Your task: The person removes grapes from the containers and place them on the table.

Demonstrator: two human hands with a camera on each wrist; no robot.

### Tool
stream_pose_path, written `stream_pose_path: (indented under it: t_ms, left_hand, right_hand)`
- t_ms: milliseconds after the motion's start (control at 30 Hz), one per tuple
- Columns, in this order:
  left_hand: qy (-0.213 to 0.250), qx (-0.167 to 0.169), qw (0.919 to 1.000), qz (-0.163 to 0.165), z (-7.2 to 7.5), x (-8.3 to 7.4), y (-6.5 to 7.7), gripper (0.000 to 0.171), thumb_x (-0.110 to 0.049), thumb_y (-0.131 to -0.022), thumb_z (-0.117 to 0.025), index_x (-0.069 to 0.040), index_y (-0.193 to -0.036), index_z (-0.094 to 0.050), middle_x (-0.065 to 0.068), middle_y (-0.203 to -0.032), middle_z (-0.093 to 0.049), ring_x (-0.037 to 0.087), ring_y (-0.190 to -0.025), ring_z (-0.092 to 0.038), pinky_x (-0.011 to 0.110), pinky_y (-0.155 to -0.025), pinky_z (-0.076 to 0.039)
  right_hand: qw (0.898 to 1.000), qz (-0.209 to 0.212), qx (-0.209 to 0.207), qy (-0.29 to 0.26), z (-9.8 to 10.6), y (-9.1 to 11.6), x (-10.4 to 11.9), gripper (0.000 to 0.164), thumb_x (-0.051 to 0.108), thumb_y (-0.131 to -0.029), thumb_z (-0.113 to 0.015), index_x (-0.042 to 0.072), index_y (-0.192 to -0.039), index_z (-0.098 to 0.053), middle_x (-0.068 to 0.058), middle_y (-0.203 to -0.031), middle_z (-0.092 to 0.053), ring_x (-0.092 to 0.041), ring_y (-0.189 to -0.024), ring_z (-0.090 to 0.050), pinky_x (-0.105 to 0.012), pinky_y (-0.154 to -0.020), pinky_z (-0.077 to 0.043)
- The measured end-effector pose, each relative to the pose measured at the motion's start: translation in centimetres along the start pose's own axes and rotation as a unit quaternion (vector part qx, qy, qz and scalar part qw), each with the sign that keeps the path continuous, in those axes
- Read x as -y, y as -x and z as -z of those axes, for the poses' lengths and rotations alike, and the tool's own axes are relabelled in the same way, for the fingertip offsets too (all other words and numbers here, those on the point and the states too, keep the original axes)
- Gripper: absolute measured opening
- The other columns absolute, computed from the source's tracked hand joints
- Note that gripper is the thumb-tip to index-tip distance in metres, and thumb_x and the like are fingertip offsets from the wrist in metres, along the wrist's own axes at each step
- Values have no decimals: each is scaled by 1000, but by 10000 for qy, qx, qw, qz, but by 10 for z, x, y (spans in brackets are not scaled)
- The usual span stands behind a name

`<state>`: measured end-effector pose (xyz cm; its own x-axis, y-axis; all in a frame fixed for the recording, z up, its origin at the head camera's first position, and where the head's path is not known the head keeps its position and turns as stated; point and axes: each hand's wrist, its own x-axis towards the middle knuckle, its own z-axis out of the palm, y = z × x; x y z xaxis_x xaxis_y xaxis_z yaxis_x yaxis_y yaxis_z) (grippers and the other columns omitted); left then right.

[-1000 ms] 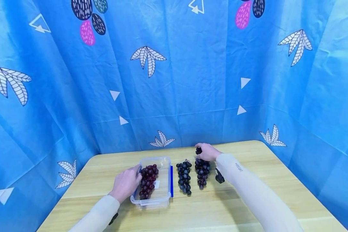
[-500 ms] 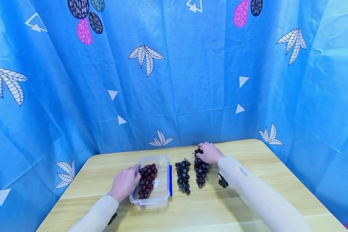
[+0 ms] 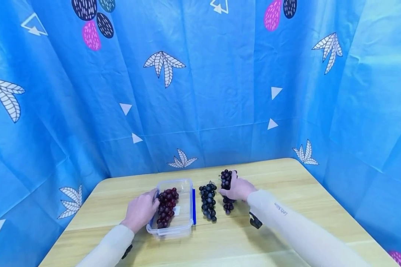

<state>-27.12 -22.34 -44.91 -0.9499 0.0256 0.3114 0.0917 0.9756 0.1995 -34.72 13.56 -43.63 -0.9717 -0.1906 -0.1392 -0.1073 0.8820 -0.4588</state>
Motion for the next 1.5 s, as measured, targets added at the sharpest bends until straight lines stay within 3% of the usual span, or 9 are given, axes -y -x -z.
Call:
stream_pose_path:
  t_ms: [133, 367, 533, 600, 767, 1033, 1333, 1500]
  left_hand:
    - [17, 20, 10000, 30, -2, 0, 1, 50, -22, -96, -61, -7, -144, -56, 16, -107, -74, 14, -50, -45, 30, -44, -38]
    - [19, -35, 10000, 24, -2, 1, 2, 49, -22, -96, -61, -7, -143, -57, 14, -102, -74, 14, -51, -46, 30, -45, -39]
    - [34, -46, 10000, 25, -2, 1, 2, 49, -22, -96, -61, -7, -143, -57, 14, -103, -74, 14, -51, -45, 30, -45, -38]
    - [11, -49, 10000, 8, -2, 1, 1, 49, -22, -96, -61, -7, -142, -57, 14, -103, -74, 13, -51, -46, 30, -45, -39]
    - [2, -18, 10000, 13, -2, 0, 0, 49, -23, -96, -61, -7, -142, -57, 13, -102, -74, 14, -52, -47, 31, -47, -41]
    - [24, -5, 10000, 43, -1, 0, 0, 50, -23, -96, -61, -7, -143, -56, 13, -104, -74, 14, -52, -47, 32, -47, -41]
    - [-21, -90, 10000, -14, -1, 2, 0, 50, -23, -96, -61, -9, -143, -57, 13, -105, -75, 14, -53, -49, 33, -48, -44]
    - [-6, -115, 9999, -15, -1, 2, 0, 49, -23, -95, -62, -8, -142, -58, 13, -106, -75, 13, -56, -51, 33, -49, -45]
  right_hand:
    - [9998, 88, -116, -138, -11, 2, 1, 120, 57, -87, -70, 4, -160, 9, -24, -105, -67, -24, -51, -62, -38, -43, -52]
    - [9999, -10, -61, -141, -21, 4, 4, 128, 42, -83, -81, 13, -160, 18, -15, -80, -65, -24, -50, -62, -36, -42, -52]
    - [9987, -35, -63, -506, -28, 1, 4, 128, 22, -82, -82, 19, -160, 19, -21, -99, -67, -23, -51, -62, -38, -40, -52]
    - [9982, -50, -85, -586, -29, 1, 4, 127, 19, -82, -82, 19, -160, 19, -20, -98, -67, -22, -51, -63, -38, -40, -52]
    - [9986, -142, -79, -511, -29, 2, 1, 123, 20, -84, -80, 16, -161, 16, -13, -86, -66, -21, -52, -62, -35, -42, -51]
    - [9983, -83, 4, -582, -20, 10, -1, 117, 20, -84, -78, 13, -162, 9, -28, -110, -65, -21, -52, -62, -34, -43, -53]
    - [9966, 49, 106, -820, -11, 25, 0, 111, 17, -84, -77, 12, -162, 2, -35, -113, -62, -19, -45, -58, -33, -40, -50]
    - [9962, 117, 73, -861, -13, 31, -3, 109, 18, -84, -77, 13, -162, -1, -27, -101, -65, -22, -47, -61, -36, -42, -53]
